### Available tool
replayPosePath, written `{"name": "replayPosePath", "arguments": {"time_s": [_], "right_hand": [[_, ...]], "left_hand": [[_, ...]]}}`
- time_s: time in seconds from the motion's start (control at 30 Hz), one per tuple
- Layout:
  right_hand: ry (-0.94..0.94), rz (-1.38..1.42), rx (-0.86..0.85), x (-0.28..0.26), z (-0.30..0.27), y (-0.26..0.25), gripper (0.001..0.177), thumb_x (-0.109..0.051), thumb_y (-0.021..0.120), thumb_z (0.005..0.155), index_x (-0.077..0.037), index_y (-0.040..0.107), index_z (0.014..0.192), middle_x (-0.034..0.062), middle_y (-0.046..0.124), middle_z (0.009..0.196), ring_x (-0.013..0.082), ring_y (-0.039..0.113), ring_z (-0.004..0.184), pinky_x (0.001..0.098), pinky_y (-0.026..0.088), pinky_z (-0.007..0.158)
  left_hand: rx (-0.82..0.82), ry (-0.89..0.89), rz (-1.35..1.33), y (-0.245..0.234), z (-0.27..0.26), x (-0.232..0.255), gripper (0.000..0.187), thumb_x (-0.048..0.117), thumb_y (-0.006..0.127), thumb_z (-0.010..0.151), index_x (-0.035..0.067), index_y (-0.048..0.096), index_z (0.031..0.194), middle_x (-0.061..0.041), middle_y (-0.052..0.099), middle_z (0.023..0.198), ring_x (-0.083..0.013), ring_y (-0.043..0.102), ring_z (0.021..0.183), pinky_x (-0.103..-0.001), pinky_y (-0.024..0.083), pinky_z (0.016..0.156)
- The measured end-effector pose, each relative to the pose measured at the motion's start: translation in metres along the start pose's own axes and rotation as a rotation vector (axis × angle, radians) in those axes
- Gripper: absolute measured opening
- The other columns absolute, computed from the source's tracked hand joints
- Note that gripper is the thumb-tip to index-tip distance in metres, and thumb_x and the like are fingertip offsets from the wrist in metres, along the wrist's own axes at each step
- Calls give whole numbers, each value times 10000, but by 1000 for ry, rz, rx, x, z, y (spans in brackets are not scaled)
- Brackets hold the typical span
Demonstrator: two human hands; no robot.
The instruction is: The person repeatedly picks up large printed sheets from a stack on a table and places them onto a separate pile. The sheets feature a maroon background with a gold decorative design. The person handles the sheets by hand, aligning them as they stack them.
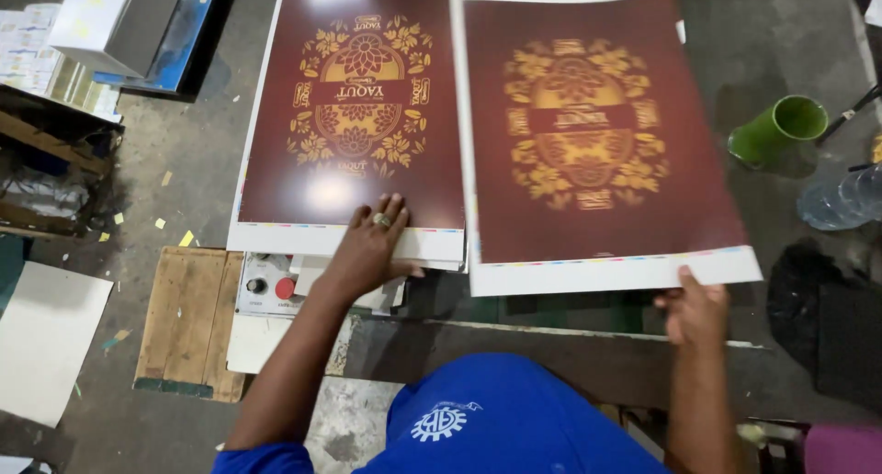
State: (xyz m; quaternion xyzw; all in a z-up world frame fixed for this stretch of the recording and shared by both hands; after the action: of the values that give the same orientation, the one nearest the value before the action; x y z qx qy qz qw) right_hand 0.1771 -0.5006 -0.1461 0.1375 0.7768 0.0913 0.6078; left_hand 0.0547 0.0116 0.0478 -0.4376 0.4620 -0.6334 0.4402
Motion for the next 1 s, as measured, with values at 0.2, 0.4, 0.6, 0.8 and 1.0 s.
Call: {"name": "replayPosePath", "arguments": {"time_s": [0.2, 0.4, 0.6, 0.8, 1.0], "right_hand": [[-13, -31, 61, -5, -2, -40, 185, -110, 609, 1101, -76, 568, 1279, 38, 655, 996, 126, 610, 731, 290, 503, 537], [23, -143, 106, 17, 27, -14, 260, -127, 601, 1075, -77, 556, 1326, 46, 680, 1041, 128, 640, 750, 279, 505, 506], [38, -169, 25, 21, 78, 41, 287, -165, 581, 1082, -61, 536, 1346, 82, 699, 1048, 177, 686, 778, 278, 505, 512], [115, -151, -84, 17, 114, 49, 317, -232, 545, 1128, -24, 506, 1364, 110, 704, 1078, 231, 732, 891, 301, 540, 583], [195, -125, -120, 39, 75, 41, 515, -193, 530, 1057, -100, 349, 1531, 198, 720, 1146, 259, 737, 925, 307, 554, 612]], "left_hand": [[-172, 24, 122, 3, -7, -17, 789, 474, 765, 767, -35, 572, 1338, -205, 523, 1475, -361, 494, 1365, -487, 404, 1093], [-106, 61, 9, -15, -14, -8, 339, 233, 690, 888, 3, 657, 1135, -173, 710, 1216, -327, 703, 1043, -427, 559, 843], [220, -71, 74, -36, -24, -10, 191, 31, 643, 924, 40, 688, 1110, -112, 668, 662, -303, 656, 583, -429, 528, 577], [320, -138, 23, -54, -18, -6, 48, 135, 724, 938, 101, 704, 911, -104, 643, 621, -305, 637, 573, -433, 505, 559], [193, -143, -196, -85, -16, -25, 92, 204, 810, 850, 113, 800, 848, -101, 743, 762, -261, 669, 543, -401, 511, 525]]}}
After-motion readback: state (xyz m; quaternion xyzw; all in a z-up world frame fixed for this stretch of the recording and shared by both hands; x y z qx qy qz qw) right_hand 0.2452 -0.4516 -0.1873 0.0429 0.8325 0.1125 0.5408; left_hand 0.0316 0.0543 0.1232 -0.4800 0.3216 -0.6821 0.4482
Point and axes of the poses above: each hand's wrist, its own z-axis towards the middle knuckle, its own y-axis out of the palm, x = y × z, the point moved 4 cm from there along z, towards the middle knuckle
